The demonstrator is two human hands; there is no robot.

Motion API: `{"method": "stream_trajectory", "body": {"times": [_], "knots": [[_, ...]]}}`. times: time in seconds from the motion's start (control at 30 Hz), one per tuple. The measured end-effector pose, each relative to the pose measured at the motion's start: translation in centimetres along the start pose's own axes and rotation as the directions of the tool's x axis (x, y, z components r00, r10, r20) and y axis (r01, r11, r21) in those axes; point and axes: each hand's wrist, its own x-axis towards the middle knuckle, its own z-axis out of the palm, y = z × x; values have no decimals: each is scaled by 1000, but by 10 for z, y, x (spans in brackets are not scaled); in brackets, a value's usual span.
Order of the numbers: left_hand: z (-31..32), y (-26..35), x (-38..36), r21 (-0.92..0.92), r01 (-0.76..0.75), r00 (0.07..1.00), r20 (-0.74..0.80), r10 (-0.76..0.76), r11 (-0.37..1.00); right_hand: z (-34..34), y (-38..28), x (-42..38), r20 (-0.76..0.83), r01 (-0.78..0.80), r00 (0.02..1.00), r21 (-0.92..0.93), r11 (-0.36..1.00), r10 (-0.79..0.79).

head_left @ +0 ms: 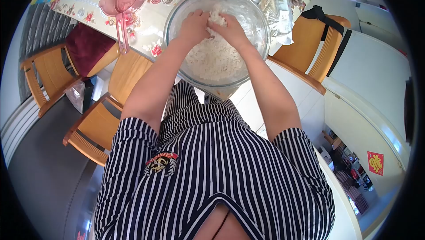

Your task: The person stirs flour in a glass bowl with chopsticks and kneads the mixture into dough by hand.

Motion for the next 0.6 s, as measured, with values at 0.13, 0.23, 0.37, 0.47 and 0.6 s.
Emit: {"method": "stream_trajectory", "body": {"times": [0.13,0.23,0.37,0.47,0.6], "knots": [[-24,2,-23,69,-166,976,151,155,984,-29,-13,-42,302,269,941,-394,879,-153],[-28,27,-63,283,-140,990,11,143,949,-4,-4,-66,258,346,938,-656,670,-232],[-23,33,-41,379,-90,993,105,54,921,8,0,-41,220,311,950,-659,684,-220],[-29,34,-22,343,-80,987,159,26,936,13,25,-21,137,401,895,-666,629,-425],[-7,8,0,293,-106,993,-17,116,950,3,30,3,151,428,891,-597,678,-429]]}}
